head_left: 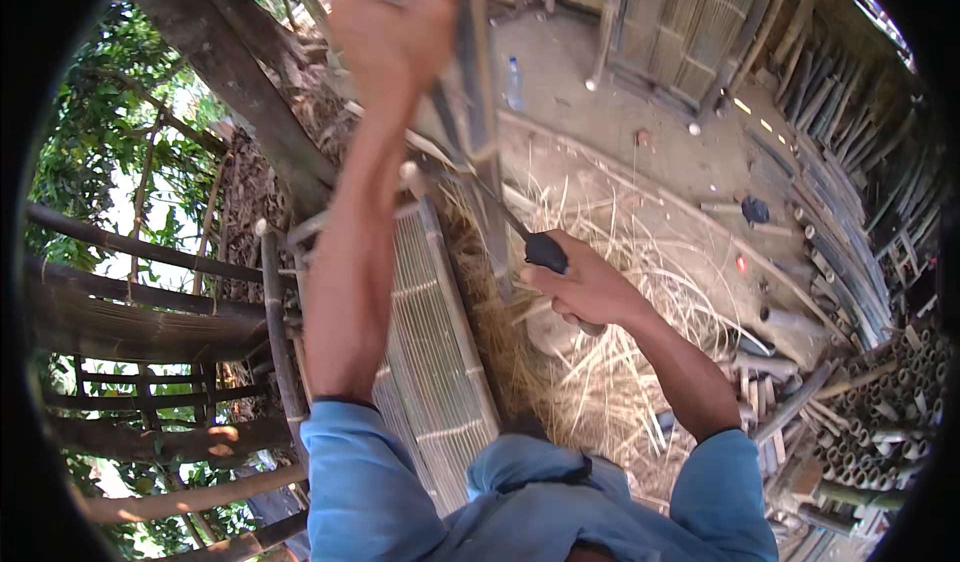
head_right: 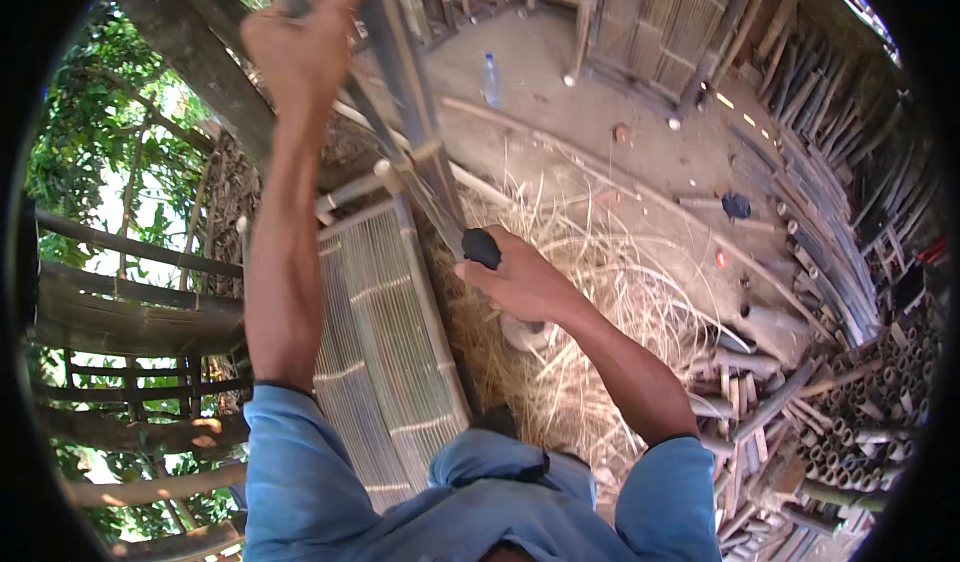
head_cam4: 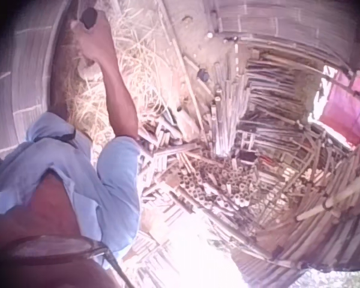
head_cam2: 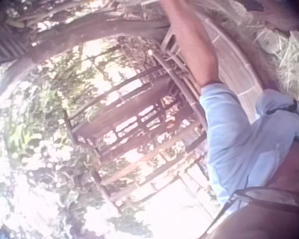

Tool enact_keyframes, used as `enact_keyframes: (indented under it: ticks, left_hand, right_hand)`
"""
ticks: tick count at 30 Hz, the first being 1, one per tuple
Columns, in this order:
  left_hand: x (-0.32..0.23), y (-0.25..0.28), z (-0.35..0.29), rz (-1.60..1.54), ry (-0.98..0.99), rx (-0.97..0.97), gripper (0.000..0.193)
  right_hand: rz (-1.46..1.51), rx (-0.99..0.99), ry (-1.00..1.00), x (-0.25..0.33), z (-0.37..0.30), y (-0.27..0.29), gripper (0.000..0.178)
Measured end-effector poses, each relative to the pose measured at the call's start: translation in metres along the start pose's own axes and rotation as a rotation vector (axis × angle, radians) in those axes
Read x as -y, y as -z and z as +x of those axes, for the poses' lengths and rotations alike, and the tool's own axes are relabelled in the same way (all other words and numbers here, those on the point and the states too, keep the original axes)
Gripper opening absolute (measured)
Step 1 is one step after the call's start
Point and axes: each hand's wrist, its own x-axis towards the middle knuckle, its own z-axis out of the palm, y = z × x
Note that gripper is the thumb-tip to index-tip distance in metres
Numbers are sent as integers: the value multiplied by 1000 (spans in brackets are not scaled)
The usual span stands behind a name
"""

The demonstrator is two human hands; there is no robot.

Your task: The person uses a large knife to strip long, thin pieces of wood from a larger bamboo pole while sitting on the ground.

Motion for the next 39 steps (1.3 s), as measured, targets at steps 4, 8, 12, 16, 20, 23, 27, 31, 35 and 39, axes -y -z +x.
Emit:
enact_keyframes:
  ticks: [4, 8, 12, 16, 20, 23, 27, 31, 35, 39]
  left_hand:
    - [69, 63, 39, 149, -92, -188, 29]
    - [78, 58, 26, -25, -110, -160, 25]
    - [89, 50, 21, 46, -328, -244, 29]
    - [52, 65, 50, -96, -298, -185, 27]
    - [-41, 68, 58, -267, -249, -112, 25]
    - [-93, 87, 80, -408, -137, 23, 25]
    - [-100, 83, 90, -519, -60, 128, 24]
    - [-89, 38, 64, -548, 139, 75, 24]
    - [0, 8, 41, -727, 379, 318, 25]
    - [10, -46, -30, -996, 409, 392, 21]
  right_hand:
    - [520, 182, -50, -44, -74, 5, 44]
    - [557, -19, -103, -86, -104, -1, 46]
    - [583, -246, -87, -93, -105, -17, 47]
    - [587, -367, -155, -104, -114, -17, 43]
    - [588, -487, -233, -117, -132, -8, 37]
    - [644, -543, -201, -120, -141, -7, 37]
    - [678, -594, -175, -117, -143, -6, 38]
    - [606, -597, -82, -105, -145, 9, 36]
    - [593, -590, 75, -71, -118, 28, 37]
    - [414, -662, 201, -51, -77, 67, 45]
